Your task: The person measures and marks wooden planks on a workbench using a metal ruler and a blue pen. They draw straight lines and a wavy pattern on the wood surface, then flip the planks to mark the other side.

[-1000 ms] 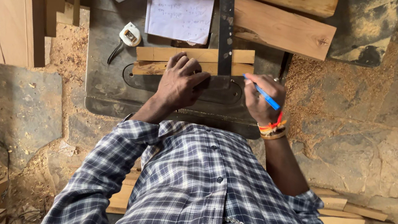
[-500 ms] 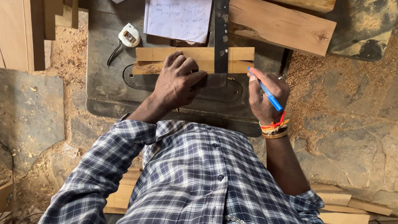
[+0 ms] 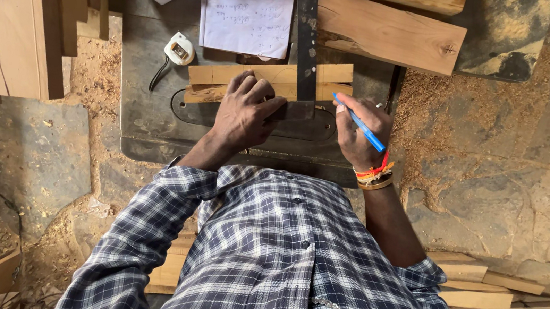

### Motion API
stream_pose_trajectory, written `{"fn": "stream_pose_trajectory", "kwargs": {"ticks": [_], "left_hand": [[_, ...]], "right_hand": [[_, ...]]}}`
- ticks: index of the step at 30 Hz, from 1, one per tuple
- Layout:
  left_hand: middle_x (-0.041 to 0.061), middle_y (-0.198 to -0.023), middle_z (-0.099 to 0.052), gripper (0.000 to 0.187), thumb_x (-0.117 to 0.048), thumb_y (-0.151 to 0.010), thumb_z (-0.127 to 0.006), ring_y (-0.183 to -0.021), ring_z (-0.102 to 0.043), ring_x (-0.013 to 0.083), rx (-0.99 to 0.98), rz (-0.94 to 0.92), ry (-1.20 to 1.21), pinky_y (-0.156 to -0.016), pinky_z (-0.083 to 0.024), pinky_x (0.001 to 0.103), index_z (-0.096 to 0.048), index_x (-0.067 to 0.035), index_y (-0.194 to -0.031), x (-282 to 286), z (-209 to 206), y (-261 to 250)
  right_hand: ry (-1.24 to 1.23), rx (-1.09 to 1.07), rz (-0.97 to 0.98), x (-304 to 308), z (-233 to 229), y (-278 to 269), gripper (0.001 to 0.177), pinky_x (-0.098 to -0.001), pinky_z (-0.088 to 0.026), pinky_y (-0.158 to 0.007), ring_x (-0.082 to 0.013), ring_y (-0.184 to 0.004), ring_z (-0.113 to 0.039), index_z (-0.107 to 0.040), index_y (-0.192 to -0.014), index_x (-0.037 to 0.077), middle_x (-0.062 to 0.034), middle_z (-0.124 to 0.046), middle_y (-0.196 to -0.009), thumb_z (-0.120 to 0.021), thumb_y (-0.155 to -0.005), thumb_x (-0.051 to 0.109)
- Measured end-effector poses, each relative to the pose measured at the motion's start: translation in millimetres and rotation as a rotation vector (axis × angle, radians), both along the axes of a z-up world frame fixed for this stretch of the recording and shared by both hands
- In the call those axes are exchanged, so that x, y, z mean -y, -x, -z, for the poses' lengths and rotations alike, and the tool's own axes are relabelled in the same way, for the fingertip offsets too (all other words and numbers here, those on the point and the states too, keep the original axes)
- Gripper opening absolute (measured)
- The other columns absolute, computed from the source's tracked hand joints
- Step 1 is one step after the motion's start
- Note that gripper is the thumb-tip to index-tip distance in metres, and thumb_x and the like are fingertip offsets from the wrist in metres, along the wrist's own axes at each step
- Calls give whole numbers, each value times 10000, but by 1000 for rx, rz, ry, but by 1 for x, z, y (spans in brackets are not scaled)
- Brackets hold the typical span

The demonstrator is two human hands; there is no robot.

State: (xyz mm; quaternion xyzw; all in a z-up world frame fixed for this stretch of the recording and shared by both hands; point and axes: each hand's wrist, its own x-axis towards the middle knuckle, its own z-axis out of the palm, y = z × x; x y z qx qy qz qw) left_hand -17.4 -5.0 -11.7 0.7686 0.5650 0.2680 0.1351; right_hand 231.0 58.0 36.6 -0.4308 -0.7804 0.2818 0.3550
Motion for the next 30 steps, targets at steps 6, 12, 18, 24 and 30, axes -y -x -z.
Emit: {"fn": "stream_pose_trajectory", "kwargs": {"ticks": [6,12,18,24,30], "left_hand": [[54,-1000,-597,355,-232,-756,-864,-1022,-588,261,-31,3,-4,-1112,-406,511,-760,-165,-1088,-2,1,-1],[46,-1007,-595,339,-222,-780,-864,-1025,-586,258,-33,9,-1,-1110,-415,503,-756,-164,-1096,-1,-2,0],[47,-1012,-592,340,-223,-791,-868,-1028,-585,257,-46,22,-18,-1095,-420,493,-754,-156,-1104,0,-5,0],[52,-1029,-605,372,-224,-753,-871,-1047,-587,264,-63,14,3,-1103,-410,498,-757,-157,-1100,-1,-5,-1],[49,-1026,-618,382,-215,-729,-873,-1052,-593,261,-48,10,25,-1117,-399,510,-758,-150,-1088,-1,-4,-1]], "right_hand": [[17,28,5,-1,-1,4,173,-308,-576,-663,-211,-785,-749,-752,-1093,-42,-153,-771,-924,-661,-957,14],[-19,23,-3,-2,0,10,149,-309,-573,-691,-218,-799,-744,-753,-1072,-29,-146,-759,-919,-674,-961,31],[71,12,62,-2,3,13,142,-309,-581,-695,-225,-802,-760,-753,-1043,-22,-153,-763,-925,-673,-957,59],[39,5,27,-4,7,12,162,-314,-594,-731,-232,-845,-763,-750,-1066,-24,-160,-768,-957,-656,-959,54],[66,23,30,-4,10,15,148,-324,-579,-676,-219,-772,-750,-750,-1044,-21,-138,-766,-887,-669,-939,46]]}}
